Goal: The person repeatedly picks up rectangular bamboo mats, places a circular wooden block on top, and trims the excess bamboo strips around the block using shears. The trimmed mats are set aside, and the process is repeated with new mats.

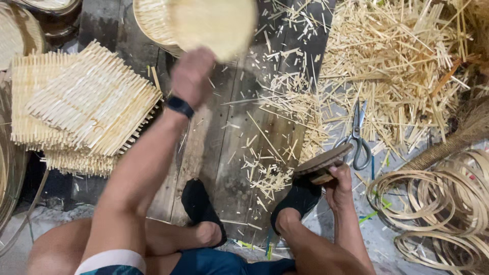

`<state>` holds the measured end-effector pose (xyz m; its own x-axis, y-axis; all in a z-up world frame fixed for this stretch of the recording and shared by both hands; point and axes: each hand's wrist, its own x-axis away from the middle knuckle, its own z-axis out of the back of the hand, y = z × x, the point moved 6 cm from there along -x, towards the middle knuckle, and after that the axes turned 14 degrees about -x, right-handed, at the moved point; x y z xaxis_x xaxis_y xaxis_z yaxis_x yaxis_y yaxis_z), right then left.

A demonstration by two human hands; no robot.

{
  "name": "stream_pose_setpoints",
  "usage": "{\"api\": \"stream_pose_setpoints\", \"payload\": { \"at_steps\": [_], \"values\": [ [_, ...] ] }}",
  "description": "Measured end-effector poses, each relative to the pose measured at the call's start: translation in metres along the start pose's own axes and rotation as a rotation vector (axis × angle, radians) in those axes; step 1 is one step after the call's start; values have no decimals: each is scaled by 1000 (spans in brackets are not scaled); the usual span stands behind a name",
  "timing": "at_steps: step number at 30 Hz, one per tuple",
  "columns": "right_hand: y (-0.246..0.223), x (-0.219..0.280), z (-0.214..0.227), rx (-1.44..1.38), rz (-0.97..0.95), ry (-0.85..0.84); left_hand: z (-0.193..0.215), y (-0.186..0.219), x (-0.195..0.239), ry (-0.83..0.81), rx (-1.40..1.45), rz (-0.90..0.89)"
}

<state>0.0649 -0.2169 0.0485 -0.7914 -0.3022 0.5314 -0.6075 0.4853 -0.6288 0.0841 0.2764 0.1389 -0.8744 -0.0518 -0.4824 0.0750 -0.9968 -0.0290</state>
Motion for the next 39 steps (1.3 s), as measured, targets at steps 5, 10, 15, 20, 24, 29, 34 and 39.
{"api": "stream_pose_setpoints", "payload": {
  "at_steps": [5, 10, 15, 20, 24, 29, 34, 39],
  "values": [
    [12, -3, 15, 38, 4, 102, 5, -67, -35, -42, -206, 129],
    [13, -9, 13, 51, -5, 50, -14, -83, -28, -172, -53, 284],
    [5, -5, -6, 52, -5, -24, -23, -83, -24, -235, -31, 286],
    [5, -3, -25, -49, -21, -53, -12, -73, -27, -62, -116, 216],
    [16, -6, -36, -201, -92, -129, -17, -71, -25, -228, -106, 314],
    [38, -16, -48, -252, -197, -173, -5, -64, -29, -93, -125, 180],
    [63, -44, -65, -173, -282, -77, -25, -70, -26, -273, -153, 241],
    [87, -69, -92, -139, -235, -140, -19, -47, -3, -185, -330, 236]
  ]
}}
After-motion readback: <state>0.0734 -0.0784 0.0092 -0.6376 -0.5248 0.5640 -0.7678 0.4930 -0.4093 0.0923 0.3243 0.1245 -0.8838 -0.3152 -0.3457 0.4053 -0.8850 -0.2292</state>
